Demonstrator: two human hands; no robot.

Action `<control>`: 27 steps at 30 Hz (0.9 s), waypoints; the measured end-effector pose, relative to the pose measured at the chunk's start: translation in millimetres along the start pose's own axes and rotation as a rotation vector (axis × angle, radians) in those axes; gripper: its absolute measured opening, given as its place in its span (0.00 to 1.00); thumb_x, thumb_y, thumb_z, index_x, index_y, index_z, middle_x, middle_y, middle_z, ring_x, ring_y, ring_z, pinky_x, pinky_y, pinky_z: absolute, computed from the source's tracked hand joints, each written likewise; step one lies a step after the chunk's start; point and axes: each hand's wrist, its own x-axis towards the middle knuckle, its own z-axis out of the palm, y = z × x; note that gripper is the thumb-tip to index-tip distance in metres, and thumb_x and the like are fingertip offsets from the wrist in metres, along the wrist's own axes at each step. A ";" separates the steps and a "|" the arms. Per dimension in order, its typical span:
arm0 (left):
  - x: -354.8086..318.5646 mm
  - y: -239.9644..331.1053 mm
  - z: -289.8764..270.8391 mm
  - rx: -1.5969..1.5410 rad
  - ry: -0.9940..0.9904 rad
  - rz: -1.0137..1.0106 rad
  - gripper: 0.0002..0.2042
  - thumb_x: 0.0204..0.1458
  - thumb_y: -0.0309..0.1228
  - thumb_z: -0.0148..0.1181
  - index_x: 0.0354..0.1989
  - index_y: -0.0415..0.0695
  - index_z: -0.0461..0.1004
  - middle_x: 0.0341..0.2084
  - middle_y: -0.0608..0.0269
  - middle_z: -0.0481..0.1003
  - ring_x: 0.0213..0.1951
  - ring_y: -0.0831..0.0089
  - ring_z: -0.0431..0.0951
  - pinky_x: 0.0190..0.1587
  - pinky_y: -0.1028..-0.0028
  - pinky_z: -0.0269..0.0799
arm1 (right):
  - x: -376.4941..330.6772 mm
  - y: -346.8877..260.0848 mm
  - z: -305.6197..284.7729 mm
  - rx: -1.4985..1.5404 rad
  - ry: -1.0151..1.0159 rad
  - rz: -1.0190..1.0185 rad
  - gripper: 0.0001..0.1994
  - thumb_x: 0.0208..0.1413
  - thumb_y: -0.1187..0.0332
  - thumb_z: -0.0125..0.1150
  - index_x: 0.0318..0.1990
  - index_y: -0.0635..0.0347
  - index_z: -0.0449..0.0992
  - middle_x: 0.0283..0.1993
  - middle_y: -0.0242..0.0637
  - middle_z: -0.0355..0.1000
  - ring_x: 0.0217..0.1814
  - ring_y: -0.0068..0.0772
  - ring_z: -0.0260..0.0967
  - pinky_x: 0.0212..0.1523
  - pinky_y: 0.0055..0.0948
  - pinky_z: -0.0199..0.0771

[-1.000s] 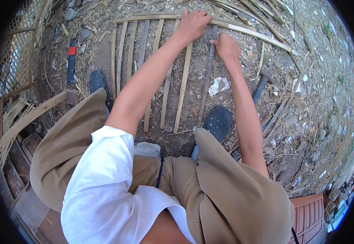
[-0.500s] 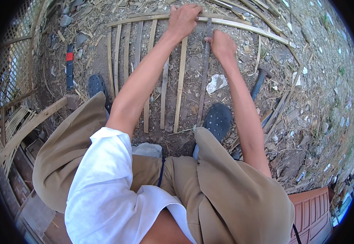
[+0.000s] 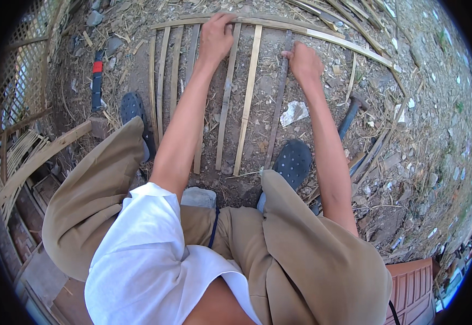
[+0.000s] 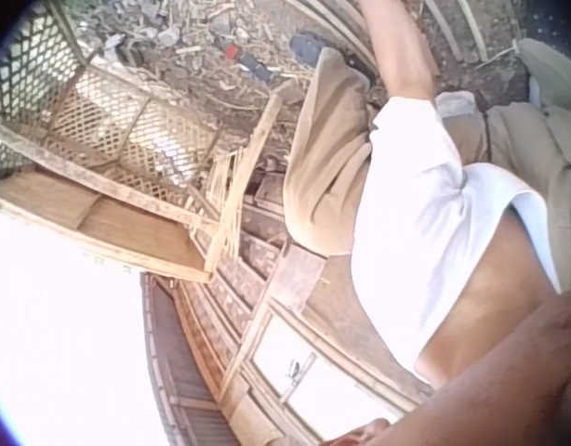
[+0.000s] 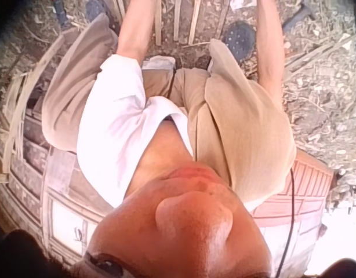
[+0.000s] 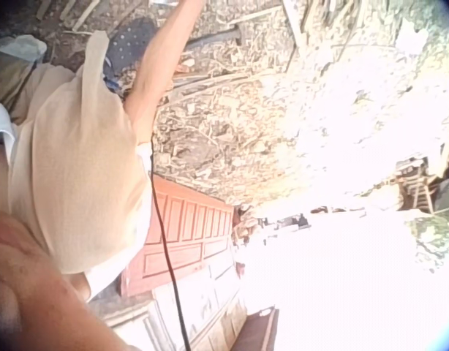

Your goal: The person constructs a bamboo lattice by positioning a horizontal strip over several vertical slats and securing it using a hammer to drive small fasteners.

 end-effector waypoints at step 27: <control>-46.5 43.9 37.7 0.552 -0.213 0.086 0.35 0.71 0.55 0.59 0.84 0.63 0.62 0.78 0.63 0.66 0.81 0.50 0.60 0.67 0.30 0.65 | 0.5 4.6 5.2 0.044 0.036 0.017 0.22 0.67 0.47 0.73 0.46 0.60 0.82 0.45 0.51 0.86 0.54 0.63 0.84 0.49 0.59 0.80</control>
